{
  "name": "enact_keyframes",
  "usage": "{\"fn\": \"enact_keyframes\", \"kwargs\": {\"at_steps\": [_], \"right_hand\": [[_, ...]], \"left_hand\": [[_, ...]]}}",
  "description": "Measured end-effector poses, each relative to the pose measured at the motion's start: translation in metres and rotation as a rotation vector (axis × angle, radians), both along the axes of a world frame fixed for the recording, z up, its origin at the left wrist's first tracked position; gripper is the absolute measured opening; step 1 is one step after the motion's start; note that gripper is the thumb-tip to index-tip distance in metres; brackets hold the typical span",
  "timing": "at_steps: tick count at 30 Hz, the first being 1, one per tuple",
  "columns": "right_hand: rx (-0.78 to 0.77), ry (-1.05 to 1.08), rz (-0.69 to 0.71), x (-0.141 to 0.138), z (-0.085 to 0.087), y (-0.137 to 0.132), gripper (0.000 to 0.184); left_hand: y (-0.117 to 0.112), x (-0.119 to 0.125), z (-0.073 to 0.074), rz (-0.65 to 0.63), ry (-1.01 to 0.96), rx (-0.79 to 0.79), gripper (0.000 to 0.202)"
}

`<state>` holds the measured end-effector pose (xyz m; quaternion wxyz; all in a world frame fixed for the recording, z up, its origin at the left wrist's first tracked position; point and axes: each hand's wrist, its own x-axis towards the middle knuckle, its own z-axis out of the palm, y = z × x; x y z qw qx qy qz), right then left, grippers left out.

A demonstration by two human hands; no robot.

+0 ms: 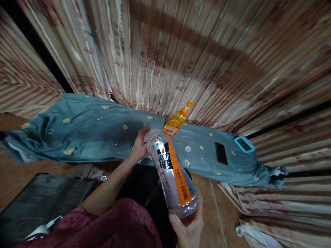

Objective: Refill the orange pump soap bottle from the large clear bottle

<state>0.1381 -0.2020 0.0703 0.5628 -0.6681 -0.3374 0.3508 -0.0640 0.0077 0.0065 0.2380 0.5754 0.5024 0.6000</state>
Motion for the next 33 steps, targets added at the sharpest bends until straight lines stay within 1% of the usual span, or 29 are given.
{"fn": "enact_keyframes", "kwargs": {"at_steps": [6, 13, 15, 19, 21, 23, 28, 33], "right_hand": [[-0.024, 0.009, 0.003, 0.0, 0.0, 0.001, 0.096], [-0.019, -0.004, -0.001, -0.011, 0.016, 0.002, 0.096], [-0.007, -0.011, 0.013, -0.008, 0.013, 0.001, 0.094], [0.024, -0.021, 0.073, 0.007, -0.002, 0.0, 0.09], [0.033, -0.038, 0.092, 0.012, -0.006, -0.001, 0.089], [0.034, -0.057, 0.101, 0.014, -0.007, -0.001, 0.09], [0.044, -0.07, 0.107, 0.01, -0.001, -0.001, 0.088], [0.047, -0.053, 0.1, 0.009, -0.002, 0.0, 0.088]], "left_hand": [[0.001, 0.001, -0.001, -0.001, -0.01, -0.004, 0.041], [0.0, 0.001, 0.0, 0.005, -0.002, -0.008, 0.042], [-0.001, 0.001, 0.001, 0.006, -0.003, -0.009, 0.041], [-0.001, 0.0, 0.001, -0.006, 0.002, -0.003, 0.04], [-0.001, 0.0, 0.001, -0.009, 0.01, 0.003, 0.04], [0.0, 0.0, 0.0, -0.011, 0.014, 0.007, 0.04], [0.0, 0.0, 0.0, -0.007, -0.003, 0.01, 0.039], [0.0, 0.0, 0.0, -0.003, -0.018, -0.002, 0.038]]}}
